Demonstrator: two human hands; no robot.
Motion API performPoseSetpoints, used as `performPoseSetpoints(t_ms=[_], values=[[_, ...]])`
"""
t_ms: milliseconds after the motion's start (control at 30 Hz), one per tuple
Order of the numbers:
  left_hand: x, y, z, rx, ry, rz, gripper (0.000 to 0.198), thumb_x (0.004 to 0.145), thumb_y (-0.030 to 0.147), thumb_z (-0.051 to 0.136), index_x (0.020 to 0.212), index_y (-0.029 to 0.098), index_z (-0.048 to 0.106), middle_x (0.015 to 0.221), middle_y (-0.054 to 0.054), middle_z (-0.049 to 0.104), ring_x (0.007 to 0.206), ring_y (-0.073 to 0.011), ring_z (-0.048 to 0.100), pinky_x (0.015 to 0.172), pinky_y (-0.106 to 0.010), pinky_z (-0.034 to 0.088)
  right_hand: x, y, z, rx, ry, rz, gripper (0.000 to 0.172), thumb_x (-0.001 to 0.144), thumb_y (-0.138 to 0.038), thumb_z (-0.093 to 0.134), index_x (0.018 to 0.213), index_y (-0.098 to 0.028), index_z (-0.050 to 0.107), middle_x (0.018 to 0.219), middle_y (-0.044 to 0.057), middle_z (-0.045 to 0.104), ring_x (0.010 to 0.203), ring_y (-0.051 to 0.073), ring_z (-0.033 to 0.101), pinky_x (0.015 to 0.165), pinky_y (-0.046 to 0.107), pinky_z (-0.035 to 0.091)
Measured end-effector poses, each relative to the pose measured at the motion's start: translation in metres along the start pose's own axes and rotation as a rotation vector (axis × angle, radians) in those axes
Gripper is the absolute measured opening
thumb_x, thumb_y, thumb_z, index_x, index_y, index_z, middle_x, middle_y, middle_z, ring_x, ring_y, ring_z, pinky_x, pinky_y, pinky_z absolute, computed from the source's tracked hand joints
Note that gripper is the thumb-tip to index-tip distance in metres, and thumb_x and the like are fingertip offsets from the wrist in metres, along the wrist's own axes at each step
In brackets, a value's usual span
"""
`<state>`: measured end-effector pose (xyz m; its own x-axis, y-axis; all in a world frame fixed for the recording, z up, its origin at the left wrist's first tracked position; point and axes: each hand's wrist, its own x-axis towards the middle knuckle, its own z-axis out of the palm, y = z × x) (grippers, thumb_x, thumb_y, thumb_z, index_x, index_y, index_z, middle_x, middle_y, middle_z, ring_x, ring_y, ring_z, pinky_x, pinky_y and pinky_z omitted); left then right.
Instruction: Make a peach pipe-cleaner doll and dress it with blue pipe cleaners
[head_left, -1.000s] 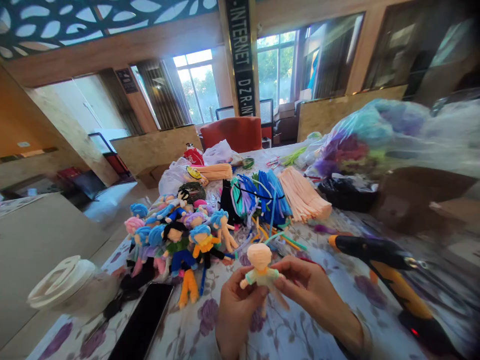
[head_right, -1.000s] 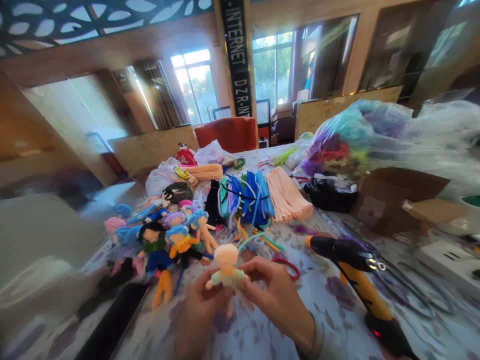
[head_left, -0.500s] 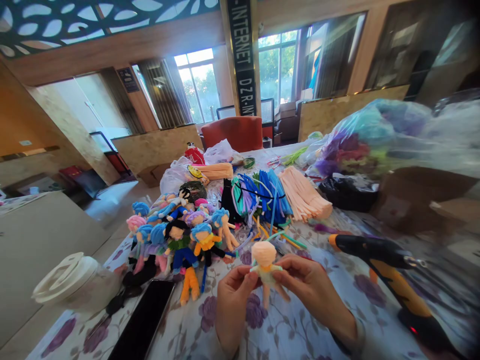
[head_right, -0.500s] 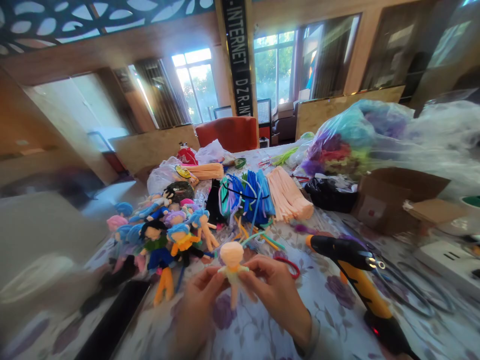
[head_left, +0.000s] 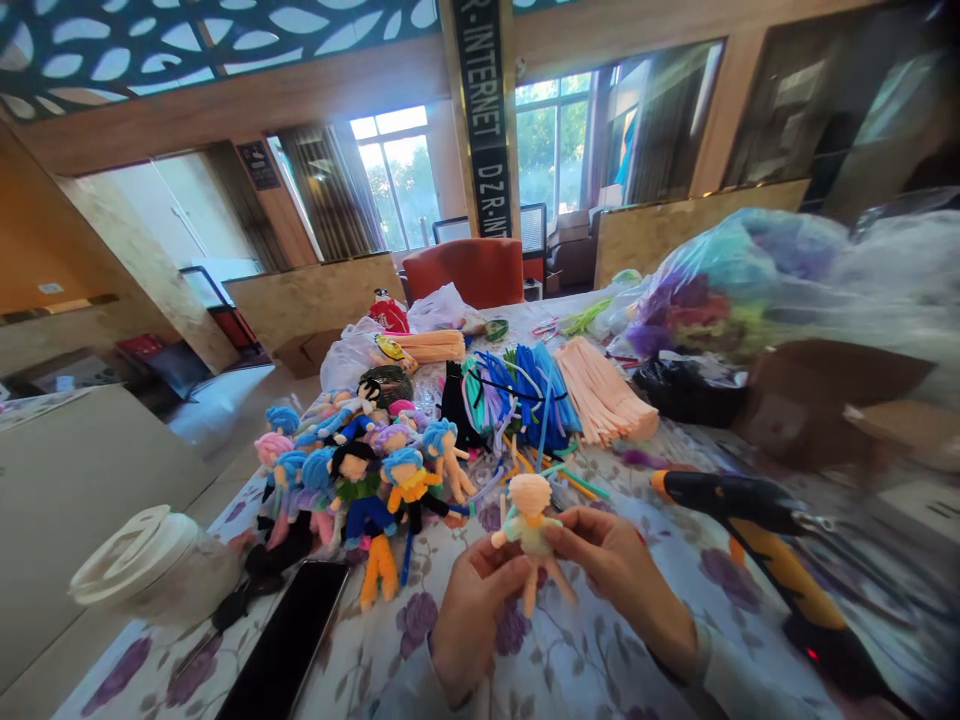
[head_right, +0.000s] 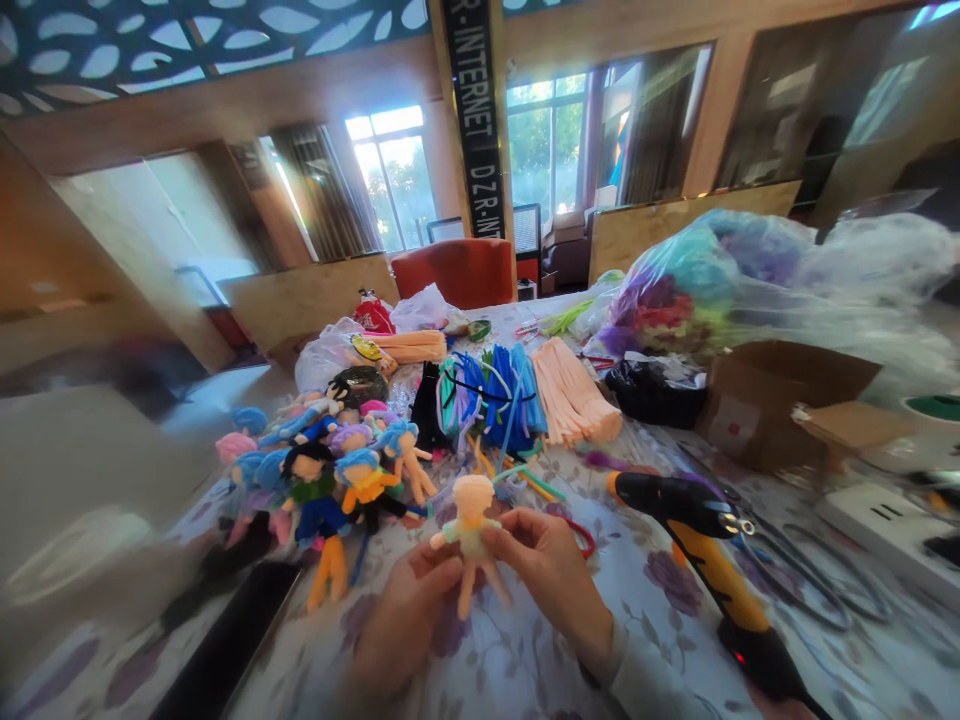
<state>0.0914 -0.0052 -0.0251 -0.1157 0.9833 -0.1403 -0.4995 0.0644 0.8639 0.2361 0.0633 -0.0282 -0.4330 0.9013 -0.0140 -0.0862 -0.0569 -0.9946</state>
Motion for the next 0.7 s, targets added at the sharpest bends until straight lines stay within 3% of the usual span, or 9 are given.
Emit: performPoseSetpoints(t_ms=[167, 333, 467, 700], values=[[0.003, -0.004, -0.003, 0.119, 0.081, -0.036, 0.02, 0.06, 0.025, 0.081, 0.073, 0.012, 0.074, 0.064, -0.004, 0.069, 0.053, -0.0112, 0.059, 0.052, -0.021, 0.043, 0.003, 0.008, -0.001, 0.061, -0.073, -0.045, 0.033, 0.073, -0.048, 0.071, 0.075, -0.016, 0.069, 0.07, 0.003, 0.068, 0.064, 0.016, 0.061, 0.06, 0.024, 0.047], [0.006, -0.005, -0.008, 0.145, 0.139, -0.012, 0.026, 0.058, 0.029, 0.083, 0.075, 0.012, 0.074, 0.062, -0.005, 0.069, 0.055, -0.0125, 0.06, 0.054, -0.022, 0.044, 0.007, 0.009, -0.003, 0.003, -0.064, -0.041, 0.042, 0.079, -0.055, 0.061, 0.091, -0.016, 0.07, 0.077, 0.005, 0.071, 0.071, 0.019, 0.065, 0.068, 0.029, 0.052], [0.006, -0.006, -0.009, 0.15, 0.139, -0.008, 0.029, 0.056, 0.029, 0.084, 0.077, 0.011, 0.074, 0.063, -0.004, 0.069, 0.055, -0.0123, 0.06, 0.054, -0.022, 0.045, 0.008, 0.009, -0.002, -0.099, -0.045, -0.06, 0.035, 0.074, -0.05, 0.069, 0.076, -0.015, 0.07, 0.069, 0.003, 0.069, 0.062, 0.016, 0.061, 0.058, 0.024, 0.048], [0.013, -0.005, -0.016, 0.029, 0.15, 0.099, 0.029, 0.066, 0.036, 0.078, 0.083, 0.014, 0.07, 0.076, -0.006, 0.072, 0.067, -0.0174, 0.066, 0.065, -0.029, 0.052, 0.004, 0.001, 0.001, -0.164, -0.002, -0.081, 0.033, 0.077, -0.047, 0.065, 0.075, -0.014, 0.069, 0.061, 0.0, 0.062, 0.047, 0.01, 0.049, 0.043, 0.021, 0.038]])
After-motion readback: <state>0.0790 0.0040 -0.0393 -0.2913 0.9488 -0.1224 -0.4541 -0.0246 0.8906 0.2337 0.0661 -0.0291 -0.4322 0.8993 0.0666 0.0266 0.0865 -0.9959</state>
